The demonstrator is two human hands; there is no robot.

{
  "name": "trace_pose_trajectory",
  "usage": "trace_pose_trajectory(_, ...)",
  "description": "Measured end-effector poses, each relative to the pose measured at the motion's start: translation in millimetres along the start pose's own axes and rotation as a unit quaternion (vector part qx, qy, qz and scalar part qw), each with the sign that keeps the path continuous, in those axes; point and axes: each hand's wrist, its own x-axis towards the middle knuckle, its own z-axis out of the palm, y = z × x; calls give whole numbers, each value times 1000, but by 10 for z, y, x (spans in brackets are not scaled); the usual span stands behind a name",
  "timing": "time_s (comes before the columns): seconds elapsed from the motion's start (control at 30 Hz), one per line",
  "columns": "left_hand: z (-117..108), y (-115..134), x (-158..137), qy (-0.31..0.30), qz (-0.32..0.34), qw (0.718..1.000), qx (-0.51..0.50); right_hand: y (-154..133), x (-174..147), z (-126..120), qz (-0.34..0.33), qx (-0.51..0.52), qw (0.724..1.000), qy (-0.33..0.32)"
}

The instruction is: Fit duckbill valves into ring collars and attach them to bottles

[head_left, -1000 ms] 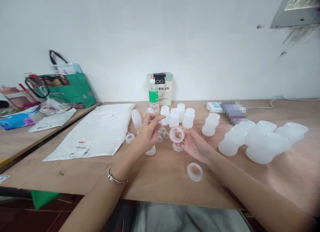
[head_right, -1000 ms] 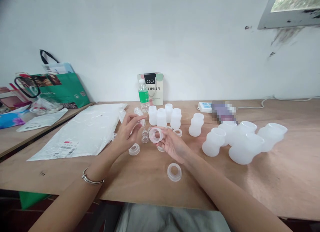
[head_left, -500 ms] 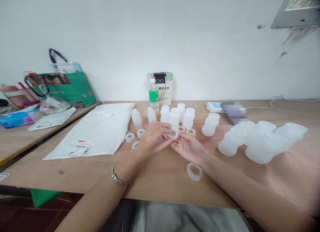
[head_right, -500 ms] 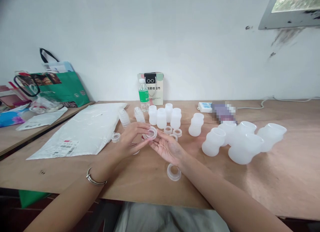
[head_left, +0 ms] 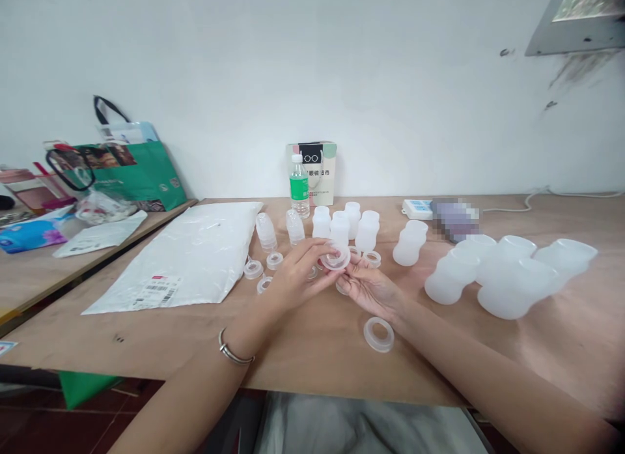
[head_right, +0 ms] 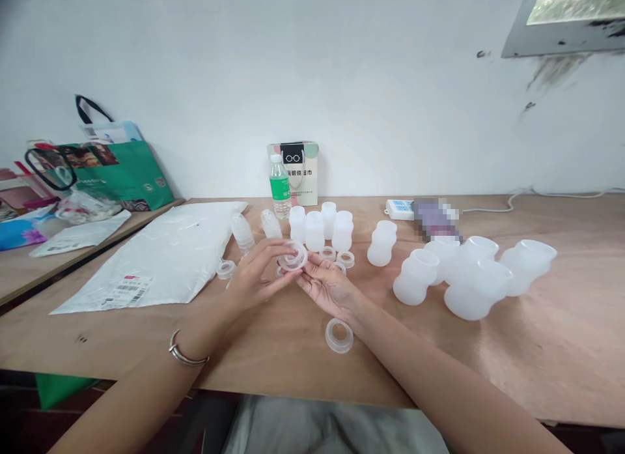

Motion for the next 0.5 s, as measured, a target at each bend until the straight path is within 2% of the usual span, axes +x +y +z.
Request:
trace_pose_trajectory(0.07, -6, 4, 0, 8, 0, 1000, -1, 15, 8, -11, -8, -14, 1000, -3)
trace_pose_trajectory(0.2, -15, 14, -4, 8, 5, 1000, -8, 27, 14, -42, -30, -47, 997, 45)
trace_pose_trajectory(0.3, -19, 36, 1, 18, -30, 999, -19, 10, 6, -54, -48, -107, 992, 49)
trace_pose_trajectory(0.43, -38, 97, 30, -32, -76, 996, -18, -29, -7, -39, -63, -187, 980, 37)
trace_pose_trajectory(0.5, -45, 127, 41, -37, -80, 996, -27, -43, -6, -26, -60, -209, 975, 34)
